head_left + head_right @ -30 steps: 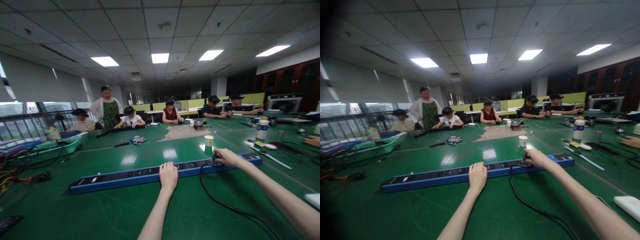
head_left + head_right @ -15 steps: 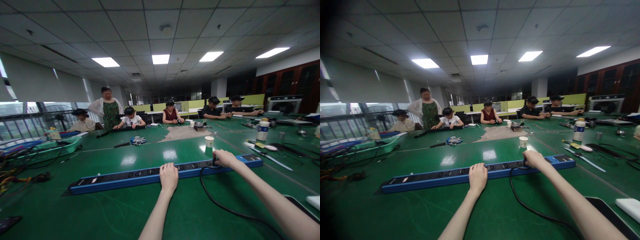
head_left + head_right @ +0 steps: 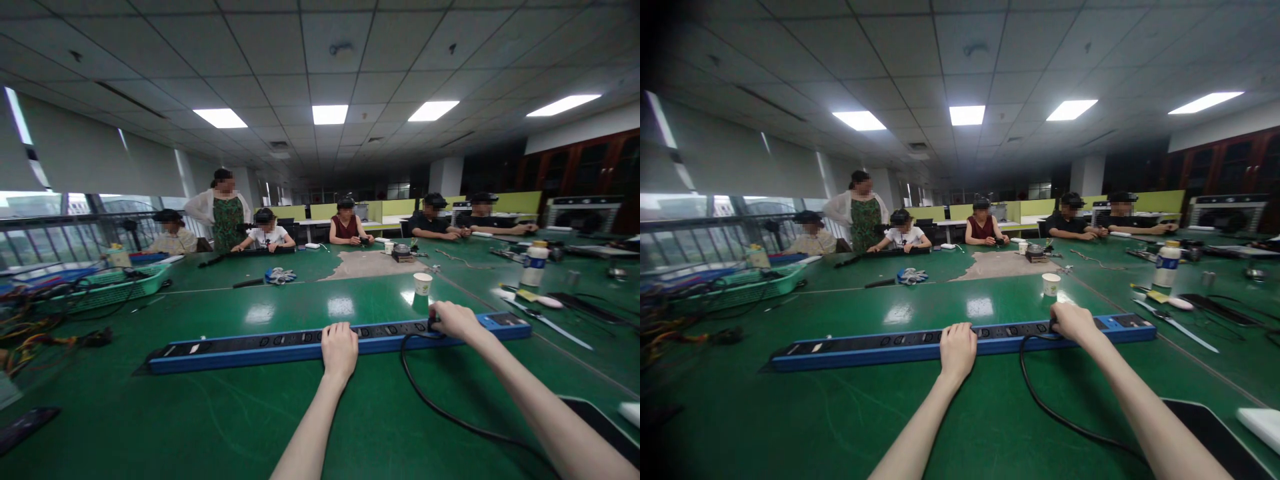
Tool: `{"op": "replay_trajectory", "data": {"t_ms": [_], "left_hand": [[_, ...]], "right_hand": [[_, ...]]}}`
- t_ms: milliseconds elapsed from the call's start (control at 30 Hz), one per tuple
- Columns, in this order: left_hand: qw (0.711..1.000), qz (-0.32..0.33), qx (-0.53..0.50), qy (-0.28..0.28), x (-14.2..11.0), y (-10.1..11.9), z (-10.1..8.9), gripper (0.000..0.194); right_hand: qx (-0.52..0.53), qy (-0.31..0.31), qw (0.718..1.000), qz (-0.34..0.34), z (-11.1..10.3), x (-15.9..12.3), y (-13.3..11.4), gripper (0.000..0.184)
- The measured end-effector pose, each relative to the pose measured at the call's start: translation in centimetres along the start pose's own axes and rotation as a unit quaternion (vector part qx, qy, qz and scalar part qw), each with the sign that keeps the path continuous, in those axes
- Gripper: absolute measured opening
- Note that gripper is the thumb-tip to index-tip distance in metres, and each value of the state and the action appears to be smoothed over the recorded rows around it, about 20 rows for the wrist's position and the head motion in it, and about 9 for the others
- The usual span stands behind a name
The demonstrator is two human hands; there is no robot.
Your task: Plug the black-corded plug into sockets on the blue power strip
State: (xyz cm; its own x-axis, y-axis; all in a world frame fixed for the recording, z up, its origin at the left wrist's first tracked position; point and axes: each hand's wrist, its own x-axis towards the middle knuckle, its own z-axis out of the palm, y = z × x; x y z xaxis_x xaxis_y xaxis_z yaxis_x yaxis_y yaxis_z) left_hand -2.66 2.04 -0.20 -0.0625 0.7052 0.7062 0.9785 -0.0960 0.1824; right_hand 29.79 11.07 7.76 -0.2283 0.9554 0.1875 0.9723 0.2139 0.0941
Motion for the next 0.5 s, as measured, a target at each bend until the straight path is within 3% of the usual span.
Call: {"op": "replay_trajectory", "data": {"t_ms": [200,333,500], "left_hand": [[1.000,0.003,0.000,0.003,0.0,0.0,-0.2,0.029],[1.000,0.005,-0.001,0.010,0.0,0.1,-0.2,0.029],[1.000,0.007,-0.002,0.009,0.0,0.0,-0.1,0.029]], "right_hand": [[0.001,0.020,1.000,-0.003,0.6,-0.5,0.0,0.029],[0.035,-0.007,0.999,-0.015,0.6,-1.0,0.7,0.032],[0.087,0.017,0.996,-0.007,-2.1,-0.7,1.0,0.035]]}}
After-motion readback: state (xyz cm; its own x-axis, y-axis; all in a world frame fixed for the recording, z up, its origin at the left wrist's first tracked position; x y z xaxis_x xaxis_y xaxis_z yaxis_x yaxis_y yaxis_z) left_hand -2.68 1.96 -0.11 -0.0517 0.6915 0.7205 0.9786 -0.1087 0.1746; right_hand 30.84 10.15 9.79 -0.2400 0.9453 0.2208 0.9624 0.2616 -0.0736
